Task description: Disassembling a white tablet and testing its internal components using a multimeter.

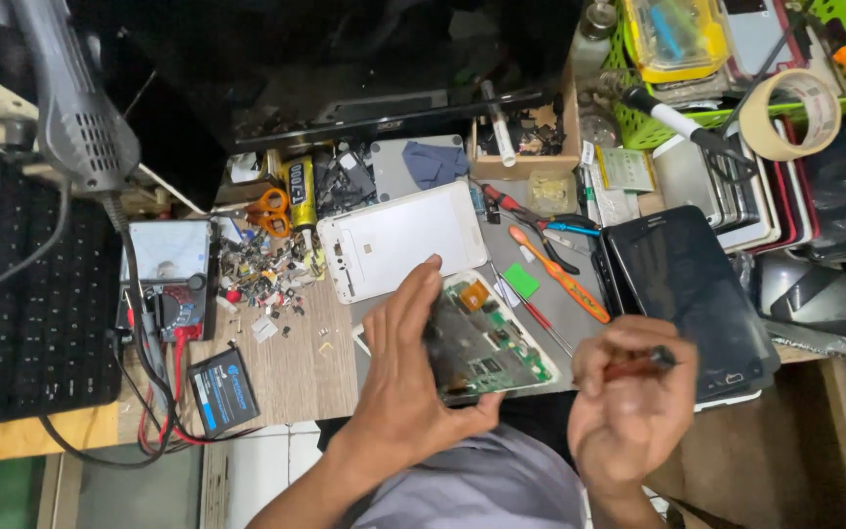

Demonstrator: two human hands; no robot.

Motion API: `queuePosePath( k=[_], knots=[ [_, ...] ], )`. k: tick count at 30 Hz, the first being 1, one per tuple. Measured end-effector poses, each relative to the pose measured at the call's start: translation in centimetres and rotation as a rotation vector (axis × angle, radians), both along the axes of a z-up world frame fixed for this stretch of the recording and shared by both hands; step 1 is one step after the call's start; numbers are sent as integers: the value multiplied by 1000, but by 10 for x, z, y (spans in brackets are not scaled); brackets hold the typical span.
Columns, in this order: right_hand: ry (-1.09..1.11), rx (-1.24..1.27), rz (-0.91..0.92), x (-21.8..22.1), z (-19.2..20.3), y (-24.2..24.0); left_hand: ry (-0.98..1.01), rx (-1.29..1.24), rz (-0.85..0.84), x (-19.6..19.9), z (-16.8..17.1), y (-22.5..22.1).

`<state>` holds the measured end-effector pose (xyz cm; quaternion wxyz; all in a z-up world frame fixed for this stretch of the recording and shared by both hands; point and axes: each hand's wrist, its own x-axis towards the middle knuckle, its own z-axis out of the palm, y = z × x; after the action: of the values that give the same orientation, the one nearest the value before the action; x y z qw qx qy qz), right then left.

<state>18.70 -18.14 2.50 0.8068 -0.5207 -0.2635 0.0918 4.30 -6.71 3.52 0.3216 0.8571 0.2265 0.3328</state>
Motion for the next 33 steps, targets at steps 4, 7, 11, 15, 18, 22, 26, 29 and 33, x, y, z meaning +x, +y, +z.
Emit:
queuePosePath(
  k=[4,7,11,15,18,22,26,29,33],
  knots=[
    [282,-46,-77,15,3,1,237,-71,-36,-10,-7,19],
    [352,-68,-97,19,-4,0,410,-43,-117,-12,-22,28],
    [231,-190,26,17,-19,-6,576,-11,-207,-11,-39,32],
    [102,-415,241,21,-34,-12,618,-8,-257,-9,-43,36],
    [-343,-1019,214,27,-22,-7,537,-11,-264,-11,-40,37],
    [-546,-1120,293,33,-33,3,540,-53,-293,-9,-36,35],
    [-583,-1153,303,32,-35,10,458,28,-301,-8,-36,32],
    [-638,-1113,253,40,-48,7,457,106,-300,-1,-45,25],
    [-769,-1002,86,53,-68,3,431,182,-318,3,-45,25]
  ],
)
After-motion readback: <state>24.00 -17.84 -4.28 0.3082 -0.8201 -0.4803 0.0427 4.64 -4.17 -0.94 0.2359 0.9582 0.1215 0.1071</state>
